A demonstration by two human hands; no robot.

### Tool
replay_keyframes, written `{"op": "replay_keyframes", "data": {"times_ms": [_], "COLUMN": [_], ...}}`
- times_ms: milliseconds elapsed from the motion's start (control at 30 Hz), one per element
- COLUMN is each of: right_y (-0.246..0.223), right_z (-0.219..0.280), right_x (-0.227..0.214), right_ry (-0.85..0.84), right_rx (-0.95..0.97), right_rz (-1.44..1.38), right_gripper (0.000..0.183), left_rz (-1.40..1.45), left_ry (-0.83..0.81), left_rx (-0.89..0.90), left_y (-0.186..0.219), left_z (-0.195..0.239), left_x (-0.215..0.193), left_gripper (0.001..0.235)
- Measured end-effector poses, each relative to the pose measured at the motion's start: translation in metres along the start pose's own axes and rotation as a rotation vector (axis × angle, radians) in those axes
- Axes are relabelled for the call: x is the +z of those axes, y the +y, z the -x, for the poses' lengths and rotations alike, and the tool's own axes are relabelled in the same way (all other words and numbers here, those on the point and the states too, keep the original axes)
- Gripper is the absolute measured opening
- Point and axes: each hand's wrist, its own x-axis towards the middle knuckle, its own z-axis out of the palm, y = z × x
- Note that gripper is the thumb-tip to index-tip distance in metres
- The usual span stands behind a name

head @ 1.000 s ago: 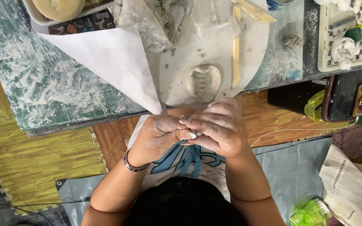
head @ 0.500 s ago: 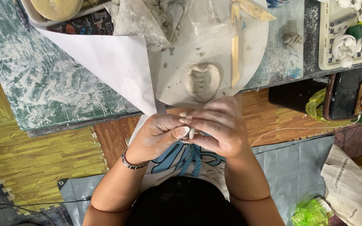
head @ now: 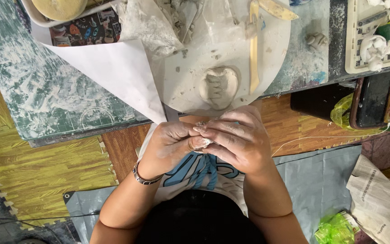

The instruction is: The person sits on the floor and shapes a small piece of white clay into a ball using their hands. They then place the clay ball onto a larger clay base on a plate and use a wooden stick to press and smooth the clay into the base.

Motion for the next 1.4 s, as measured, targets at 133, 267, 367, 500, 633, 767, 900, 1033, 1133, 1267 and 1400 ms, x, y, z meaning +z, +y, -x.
{"op": "replay_keyframes", "data": {"times_ms": [133,267,367,500,633,767,900,1033,1133,1267,1400], "right_y": [-0.001,-0.002,-0.002,-0.003,0.001,0.003,0.000,-0.009,-0.017,-0.027,-0.043], "right_z": [0.000,-0.002,-0.004,-0.004,-0.001,0.002,0.003,0.007,0.014,0.027,0.045], "right_x": [0.002,0.003,0.003,0.007,0.007,0.006,0.003,-0.004,-0.010,-0.020,-0.030], "right_ry": [-0.010,0.000,0.031,0.100,0.121,0.095,0.094,0.085,0.122,0.143,0.108], "right_rx": [0.001,-0.026,-0.044,-0.044,-0.088,-0.094,-0.067,-0.061,-0.087,-0.129,-0.155], "right_rz": [-0.003,0.005,-0.088,-0.100,-0.095,-0.094,-0.160,-0.145,-0.124,-0.059,0.074], "right_gripper": [0.046,0.048,0.055,0.050,0.046,0.047,0.047,0.054,0.047,0.048,0.047], "left_rz": [-0.042,-0.002,0.073,0.134,0.105,0.164,0.106,0.043,0.045,-0.092,-0.192], "left_ry": [0.037,0.012,-0.010,-0.030,-0.055,-0.090,-0.095,-0.096,-0.122,-0.194,-0.164], "left_rx": [0.008,-0.004,0.030,0.082,0.075,0.098,0.099,0.135,0.068,0.158,0.173], "left_y": [-0.002,-0.002,-0.006,-0.014,-0.020,-0.021,-0.018,-0.014,-0.010,-0.003,-0.001], "left_z": [0.004,0.007,0.008,0.009,0.011,0.010,0.010,0.013,0.019,0.028,0.042], "left_x": [0.001,0.000,0.000,0.001,0.002,0.003,0.004,0.009,0.018,0.027,0.043], "left_gripper": [0.021,0.021,0.023,0.024,0.023,0.024,0.025,0.026,0.027,0.023,0.022]}}
